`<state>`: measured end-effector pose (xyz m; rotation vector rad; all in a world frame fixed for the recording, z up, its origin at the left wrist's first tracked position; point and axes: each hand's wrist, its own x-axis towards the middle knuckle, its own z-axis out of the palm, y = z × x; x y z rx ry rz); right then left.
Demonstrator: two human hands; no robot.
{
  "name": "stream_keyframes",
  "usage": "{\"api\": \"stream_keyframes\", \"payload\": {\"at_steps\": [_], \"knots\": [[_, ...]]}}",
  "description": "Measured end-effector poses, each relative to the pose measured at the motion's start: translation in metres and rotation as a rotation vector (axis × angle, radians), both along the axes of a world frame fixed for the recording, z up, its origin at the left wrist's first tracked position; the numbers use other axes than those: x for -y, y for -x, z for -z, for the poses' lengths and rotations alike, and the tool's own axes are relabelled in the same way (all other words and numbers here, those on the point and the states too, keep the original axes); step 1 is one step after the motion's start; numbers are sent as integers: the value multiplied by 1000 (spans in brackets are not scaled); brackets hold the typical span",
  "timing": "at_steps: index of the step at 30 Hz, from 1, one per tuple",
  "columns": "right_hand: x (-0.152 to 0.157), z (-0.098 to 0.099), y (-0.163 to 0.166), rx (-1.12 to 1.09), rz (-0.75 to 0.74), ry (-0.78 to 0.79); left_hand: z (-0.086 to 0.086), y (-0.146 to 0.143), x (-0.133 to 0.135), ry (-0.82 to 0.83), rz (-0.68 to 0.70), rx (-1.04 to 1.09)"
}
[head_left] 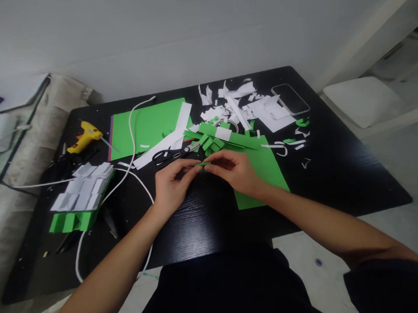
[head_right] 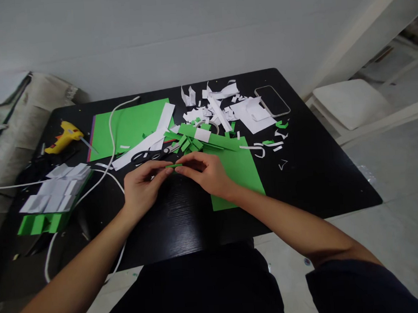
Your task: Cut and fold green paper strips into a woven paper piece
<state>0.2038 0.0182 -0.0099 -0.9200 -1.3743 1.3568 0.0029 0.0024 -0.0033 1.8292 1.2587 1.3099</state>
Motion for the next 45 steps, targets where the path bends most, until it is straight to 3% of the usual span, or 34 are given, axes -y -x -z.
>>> {"api": "stream_keyframes", "payload": {"at_steps": [45], "knots": [[3,0,-1,140,38,-183,0,-1,0,-63,44,-19]]}}
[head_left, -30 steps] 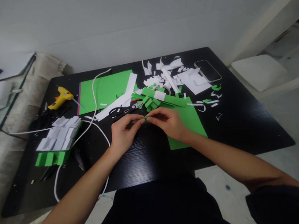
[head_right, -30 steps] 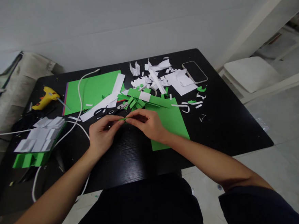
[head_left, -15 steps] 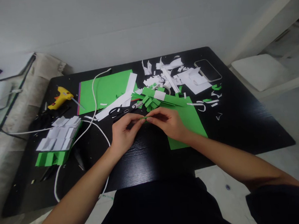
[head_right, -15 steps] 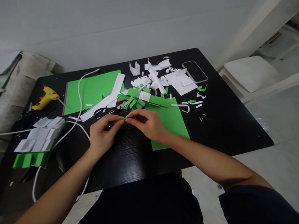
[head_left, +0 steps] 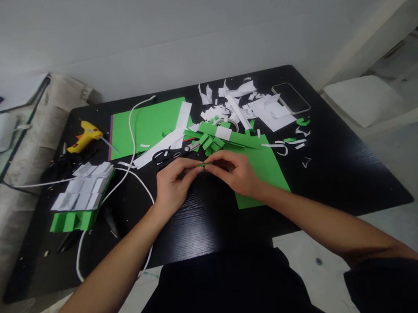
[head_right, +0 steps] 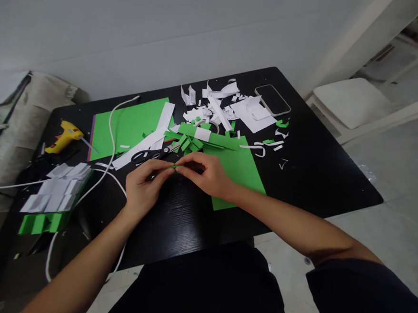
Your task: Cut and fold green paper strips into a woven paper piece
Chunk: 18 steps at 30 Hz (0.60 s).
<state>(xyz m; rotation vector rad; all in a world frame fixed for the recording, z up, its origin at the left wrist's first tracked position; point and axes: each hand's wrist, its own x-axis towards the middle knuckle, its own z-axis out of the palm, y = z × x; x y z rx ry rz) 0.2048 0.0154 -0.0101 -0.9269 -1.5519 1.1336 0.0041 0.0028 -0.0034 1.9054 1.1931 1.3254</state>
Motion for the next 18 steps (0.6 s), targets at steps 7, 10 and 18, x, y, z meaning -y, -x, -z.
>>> {"api": "stream_keyframes", "payload": {"at_steps": [7,10,18], "knots": [[0,-2,1,-29,20,-20,5,-3,2,108,-39,116],[0,-1,1,-38,21,-31,4,-3,2,96,-47,118],[0,2,0,-13,13,-46,2,-3,3,40,-47,66]]}}
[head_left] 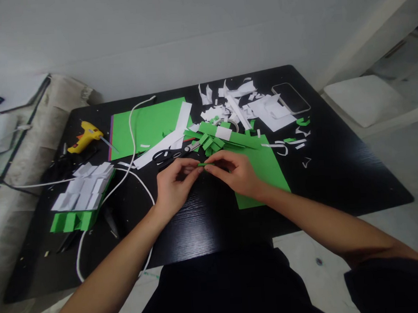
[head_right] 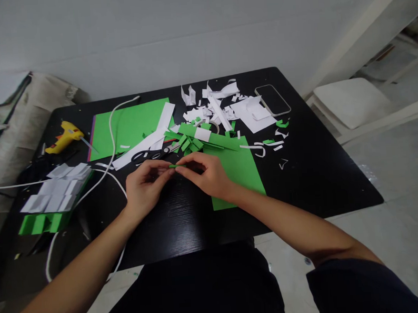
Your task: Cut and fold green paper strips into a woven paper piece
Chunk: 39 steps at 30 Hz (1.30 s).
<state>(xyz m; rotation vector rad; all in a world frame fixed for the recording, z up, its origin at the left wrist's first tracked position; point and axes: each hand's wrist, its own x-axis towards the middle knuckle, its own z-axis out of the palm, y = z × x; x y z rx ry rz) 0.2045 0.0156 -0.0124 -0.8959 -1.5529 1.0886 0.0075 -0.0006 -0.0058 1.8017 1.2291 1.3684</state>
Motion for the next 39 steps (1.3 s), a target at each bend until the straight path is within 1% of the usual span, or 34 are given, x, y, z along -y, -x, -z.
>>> {"api": "stream_keyframes", "payload": {"at_steps": [10,17,21,27,31,39], "knots": [[1,-2,1,16,32,-36,-2,1,0,-51,0,-54],[1,-1,1,34,61,-7,-2,0,1,-39,-1,-53],[0,-1,1,12,57,5,-3,0,1,-40,22,-47],[1,-2,0,41,53,-52,-5,0,1,-19,80,-68],[1,-2,0,36,44,-71,-7,1,1,-32,88,-106],[0,0,1,-5,38,34,-7,1,2,-31,64,-90]]}}
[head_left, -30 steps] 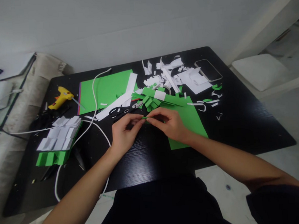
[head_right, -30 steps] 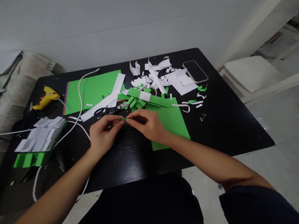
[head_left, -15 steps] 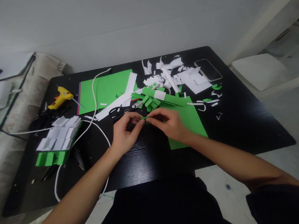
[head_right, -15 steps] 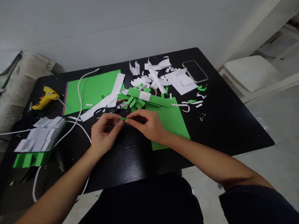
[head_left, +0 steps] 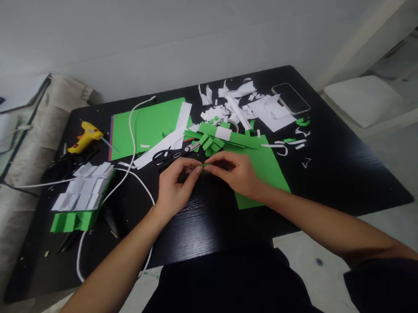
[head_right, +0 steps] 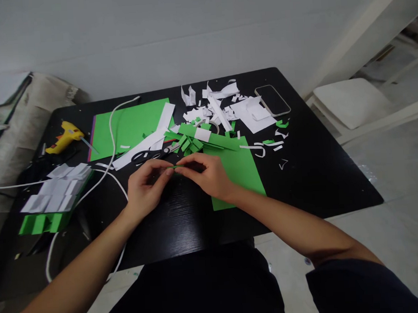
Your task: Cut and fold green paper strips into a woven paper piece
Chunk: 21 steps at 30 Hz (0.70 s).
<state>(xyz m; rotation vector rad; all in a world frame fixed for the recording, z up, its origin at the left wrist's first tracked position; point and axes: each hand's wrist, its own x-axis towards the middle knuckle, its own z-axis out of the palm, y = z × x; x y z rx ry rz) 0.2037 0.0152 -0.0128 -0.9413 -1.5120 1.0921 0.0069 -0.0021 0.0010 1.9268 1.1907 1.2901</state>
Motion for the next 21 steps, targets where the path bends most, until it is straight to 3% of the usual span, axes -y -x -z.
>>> {"api": "stream_keyframes", "payload": {"at_steps": [15,21], "knots": [[0,-3,0,29,2,-83,1,1,0,-36,4,-40],[-1,0,1,-1,-1,9,5,1,0,-11,-27,-12]]}}
